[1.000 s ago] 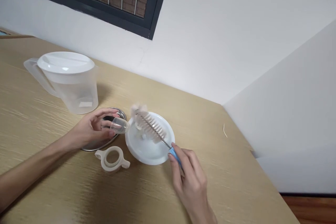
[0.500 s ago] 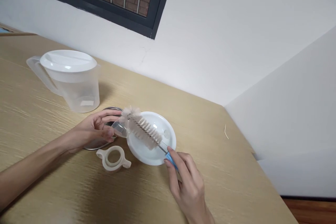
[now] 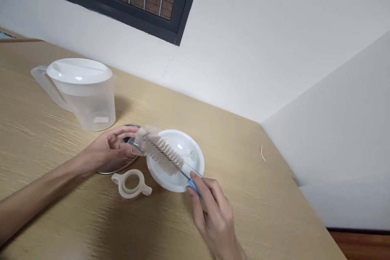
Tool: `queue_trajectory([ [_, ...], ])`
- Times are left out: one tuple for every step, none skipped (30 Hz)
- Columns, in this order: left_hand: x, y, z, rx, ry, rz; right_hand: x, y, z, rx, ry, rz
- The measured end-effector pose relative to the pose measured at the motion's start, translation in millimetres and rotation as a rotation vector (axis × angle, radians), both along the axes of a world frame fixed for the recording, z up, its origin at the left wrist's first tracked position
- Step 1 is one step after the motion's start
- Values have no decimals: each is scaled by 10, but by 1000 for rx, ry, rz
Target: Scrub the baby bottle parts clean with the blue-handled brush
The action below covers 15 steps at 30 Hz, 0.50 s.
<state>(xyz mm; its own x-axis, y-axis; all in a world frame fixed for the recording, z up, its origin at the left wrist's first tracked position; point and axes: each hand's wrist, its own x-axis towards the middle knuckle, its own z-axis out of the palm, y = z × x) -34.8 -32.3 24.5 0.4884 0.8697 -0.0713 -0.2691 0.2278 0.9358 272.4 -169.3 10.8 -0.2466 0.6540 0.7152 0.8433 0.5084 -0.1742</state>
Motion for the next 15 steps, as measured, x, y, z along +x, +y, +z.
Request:
queue_trajectory([
  [-1,-4,7,9,10,17,5,3,2,3,0,-8],
  [0,-7,13,16,22,36,11,5,5,5,-3,-19],
  [1,-10,18,20,36,54,18,6,8,8,-5,-30],
  [4,-11,21,23,49,71,26,6,11,12,-7,-39],
  [9,-10,21,25,60,83,33,3,14,15,-6,-48],
  [16,-6,18,26,67,92,38,0,16,17,-2,-59],
  [24,-1,12,29,72,101,40,-5,18,22,4,-69],
  [32,7,2,34,75,109,40,-10,19,29,9,-76],
  [40,15,-11,39,77,118,37,-16,20,38,13,-79],
  [46,23,-26,47,76,127,32,-22,21,46,15,-80],
  [51,31,-43,54,76,132,25,-27,20,53,14,-74],
  [53,38,-62,63,76,134,18,-31,19,57,10,-62],
  [52,44,-81,75,80,128,10,-32,18,55,5,-48],
  [49,49,-101,92,83,116,5,-30,15,46,-2,-35],
  [45,54,-119,117,87,104,2,-23,12,33,-11,-25],
])
